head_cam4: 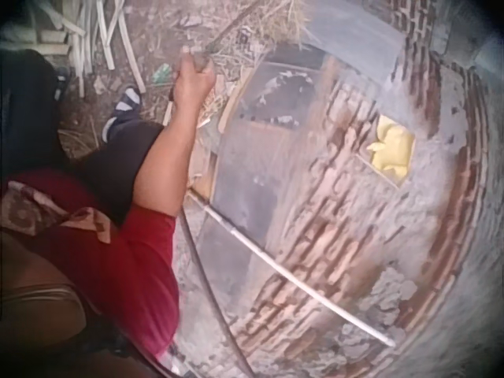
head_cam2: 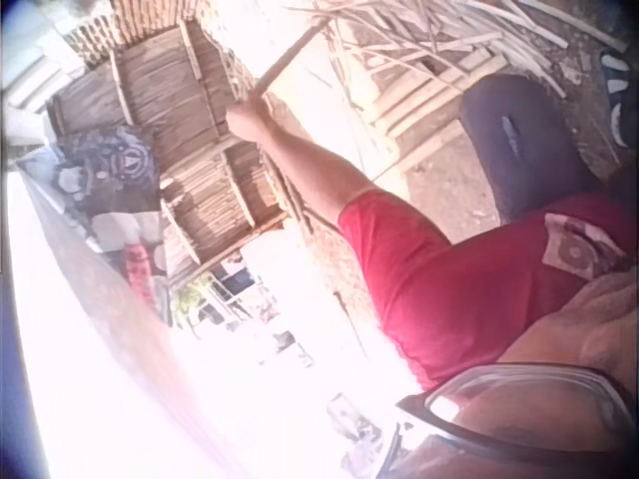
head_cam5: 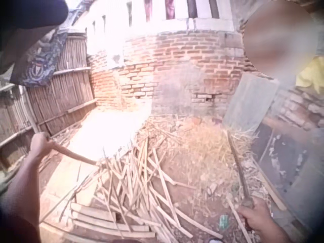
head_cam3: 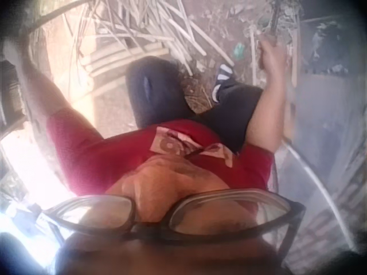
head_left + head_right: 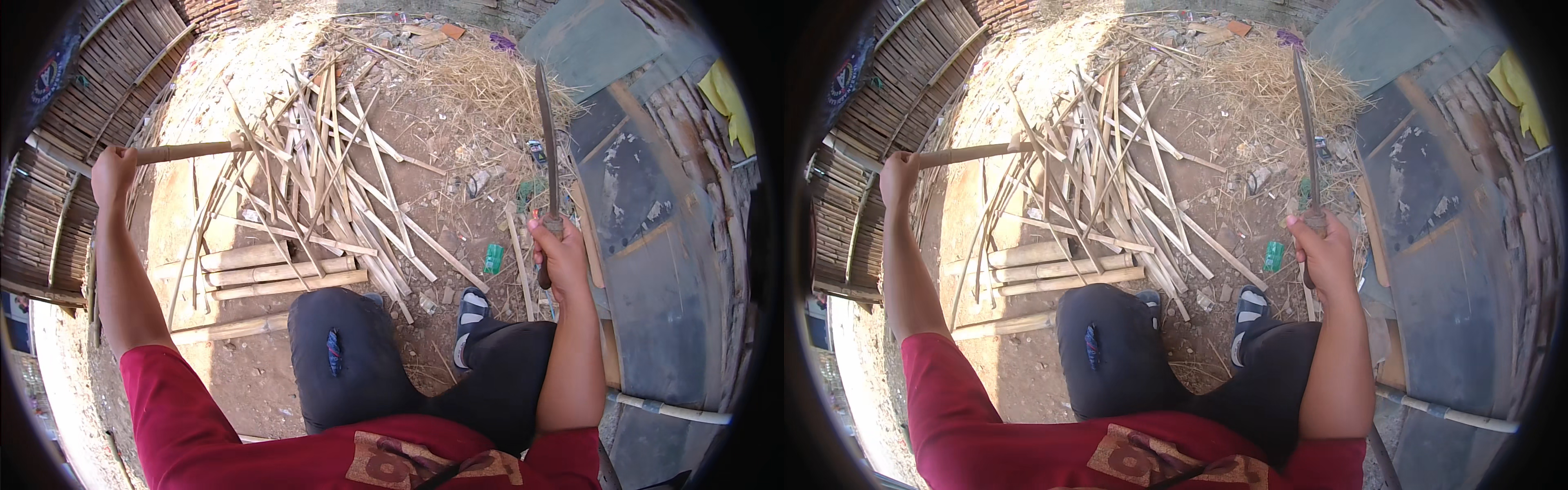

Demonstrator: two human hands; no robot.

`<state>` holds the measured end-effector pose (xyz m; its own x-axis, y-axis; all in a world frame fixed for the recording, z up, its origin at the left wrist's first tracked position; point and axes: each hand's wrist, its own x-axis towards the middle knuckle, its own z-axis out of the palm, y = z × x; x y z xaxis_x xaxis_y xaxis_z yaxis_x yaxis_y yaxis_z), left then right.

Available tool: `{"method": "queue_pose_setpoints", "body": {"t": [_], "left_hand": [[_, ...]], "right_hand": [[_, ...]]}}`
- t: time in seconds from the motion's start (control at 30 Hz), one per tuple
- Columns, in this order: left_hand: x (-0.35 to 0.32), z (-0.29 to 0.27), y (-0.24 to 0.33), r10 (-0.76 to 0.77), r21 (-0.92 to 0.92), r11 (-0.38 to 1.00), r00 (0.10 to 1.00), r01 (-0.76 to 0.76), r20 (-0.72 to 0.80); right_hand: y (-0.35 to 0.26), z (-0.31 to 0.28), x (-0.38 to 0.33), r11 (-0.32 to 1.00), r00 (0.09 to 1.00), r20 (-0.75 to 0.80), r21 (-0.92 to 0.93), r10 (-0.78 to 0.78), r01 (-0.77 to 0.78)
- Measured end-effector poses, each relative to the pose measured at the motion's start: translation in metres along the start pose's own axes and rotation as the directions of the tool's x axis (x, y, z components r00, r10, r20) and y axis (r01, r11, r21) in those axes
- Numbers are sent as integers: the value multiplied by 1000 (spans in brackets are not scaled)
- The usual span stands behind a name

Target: The person shaves a long strip of bamboo using a knife. They hold the bamboo strip in one hand and scrape the knife along its surface to smooth it, then pick up and inspect another bamboo piece.

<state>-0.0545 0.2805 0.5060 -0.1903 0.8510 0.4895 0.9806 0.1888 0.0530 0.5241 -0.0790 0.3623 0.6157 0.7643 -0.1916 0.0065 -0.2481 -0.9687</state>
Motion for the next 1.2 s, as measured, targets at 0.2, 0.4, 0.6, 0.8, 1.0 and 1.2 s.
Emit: {"method": "queue_pose_setpoints", "body": {"t": [0.2, 0.4, 0.6, 0.8, 1.0, 1.2], "left_hand": [[44, -132, 31, 262, -119, 938, 890, -326, -373], [4, -183, 83, 404, -263, 804, 814, -533, -417], [-60, -234, 123, 445, -402, 586, 694, -703, -566], [-132, -245, 175, 276, -738, 75, 725, -671, -631], [-221, -175, 317, 278, -797, -326, 754, -509, -596], [-286, -109, 372, 440, -937, -280, 840, -207, -317]], "right_hand": [[-1, -5, -4, 996, 998, 16, -71, -58, 59], [6, -20, -11, 974, 996, -28, -212, -87, 79], [14, -54, -13, 952, 986, -60, -276, -157, 134], [0, -64, -18, 977, 990, 1, -165, -138, 137], [-16, -94, -41, 952, 954, -112, -167, -276, 256], [-81, -96, -95, 961, 966, -20, -108, -257, 253]]}}
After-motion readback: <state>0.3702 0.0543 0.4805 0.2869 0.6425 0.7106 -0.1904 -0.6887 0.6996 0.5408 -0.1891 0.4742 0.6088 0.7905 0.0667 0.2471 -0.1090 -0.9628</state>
